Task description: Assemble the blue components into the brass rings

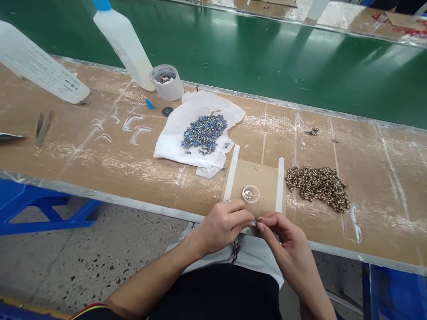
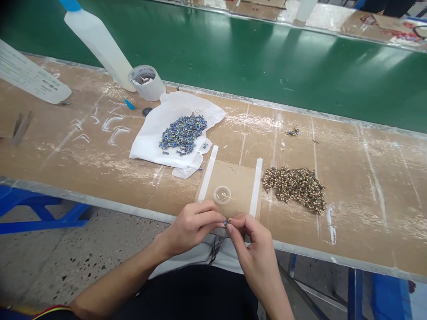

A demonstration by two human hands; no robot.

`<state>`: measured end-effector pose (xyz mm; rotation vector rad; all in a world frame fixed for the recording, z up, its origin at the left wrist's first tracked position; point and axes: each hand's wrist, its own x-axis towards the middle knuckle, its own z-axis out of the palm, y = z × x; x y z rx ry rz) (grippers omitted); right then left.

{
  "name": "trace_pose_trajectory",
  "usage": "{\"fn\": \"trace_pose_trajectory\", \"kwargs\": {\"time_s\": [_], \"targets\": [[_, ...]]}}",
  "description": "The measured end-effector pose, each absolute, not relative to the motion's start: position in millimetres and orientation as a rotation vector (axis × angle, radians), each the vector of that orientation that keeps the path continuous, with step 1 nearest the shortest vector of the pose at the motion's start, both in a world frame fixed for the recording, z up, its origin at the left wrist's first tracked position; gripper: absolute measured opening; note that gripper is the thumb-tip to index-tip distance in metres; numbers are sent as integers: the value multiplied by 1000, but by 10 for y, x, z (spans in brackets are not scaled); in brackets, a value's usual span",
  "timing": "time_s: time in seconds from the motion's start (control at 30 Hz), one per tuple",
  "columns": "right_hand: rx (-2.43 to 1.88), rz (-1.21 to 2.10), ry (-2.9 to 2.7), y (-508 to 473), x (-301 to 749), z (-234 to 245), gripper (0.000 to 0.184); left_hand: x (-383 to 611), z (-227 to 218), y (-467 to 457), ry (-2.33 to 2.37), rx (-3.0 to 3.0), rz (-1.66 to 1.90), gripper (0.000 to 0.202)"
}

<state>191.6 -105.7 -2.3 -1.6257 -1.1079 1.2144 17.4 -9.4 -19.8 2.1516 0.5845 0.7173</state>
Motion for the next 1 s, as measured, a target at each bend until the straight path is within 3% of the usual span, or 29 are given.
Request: {"fn": "trace_pose_trajectory", "kwargs": {"time_s": [0.33, 0.63, 1.0], "targets": [[-1449, 1185, -999, -1048, 1777, -143, 16, 175, -197, -103, 617, 1921, 826, 15], [-1540, 1047, -1187, -1025, 1709, -138, 23, 128, -193, -93, 631, 1942, 773, 17], [-1567, 1100, -1274, -952, 1757, -98, 24, 85, -205, -73, 624, 1954, 726, 20]]}}
